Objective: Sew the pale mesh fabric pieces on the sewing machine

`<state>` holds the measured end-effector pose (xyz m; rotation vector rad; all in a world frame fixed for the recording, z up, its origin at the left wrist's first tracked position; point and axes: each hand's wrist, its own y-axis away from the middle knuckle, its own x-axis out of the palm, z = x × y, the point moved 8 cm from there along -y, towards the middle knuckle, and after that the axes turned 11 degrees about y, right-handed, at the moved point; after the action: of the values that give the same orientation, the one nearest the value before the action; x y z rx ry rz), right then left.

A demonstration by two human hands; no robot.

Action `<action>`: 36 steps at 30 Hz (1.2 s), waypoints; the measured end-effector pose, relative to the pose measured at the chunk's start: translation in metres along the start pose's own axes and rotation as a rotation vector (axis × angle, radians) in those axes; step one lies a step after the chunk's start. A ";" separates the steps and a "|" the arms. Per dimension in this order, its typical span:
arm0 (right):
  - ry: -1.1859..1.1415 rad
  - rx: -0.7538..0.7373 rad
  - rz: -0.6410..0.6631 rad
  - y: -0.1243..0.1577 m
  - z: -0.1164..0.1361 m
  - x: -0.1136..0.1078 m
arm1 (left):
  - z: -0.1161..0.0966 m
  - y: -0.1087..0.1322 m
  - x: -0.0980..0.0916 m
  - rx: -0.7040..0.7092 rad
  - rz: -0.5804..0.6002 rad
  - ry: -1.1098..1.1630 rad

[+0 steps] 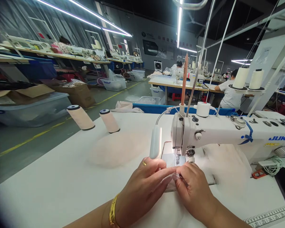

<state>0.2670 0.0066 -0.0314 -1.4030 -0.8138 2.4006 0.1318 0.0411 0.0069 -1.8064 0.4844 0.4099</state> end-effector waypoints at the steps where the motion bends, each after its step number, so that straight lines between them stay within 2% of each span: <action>1: 0.001 0.001 0.000 0.000 0.000 0.000 | -0.001 0.000 0.000 0.005 -0.005 0.003; 11: -0.018 0.047 0.040 0.002 -0.004 0.005 | 0.001 0.001 -0.001 0.008 -0.023 0.005; 16: 0.061 -0.050 -0.036 0.001 0.002 -0.001 | 0.003 0.001 0.002 -0.023 0.027 -0.009; 20: 0.073 -0.097 -0.033 0.001 0.005 -0.001 | 0.002 -0.001 0.001 -0.031 0.023 0.013; 36: 0.026 -0.035 -0.014 0.000 0.005 -0.002 | -0.001 -0.001 -0.004 0.023 -0.044 -0.031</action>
<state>0.2634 0.0038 -0.0280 -1.4334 -0.8605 2.3636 0.1287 0.0412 0.0100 -1.7833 0.4261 0.3999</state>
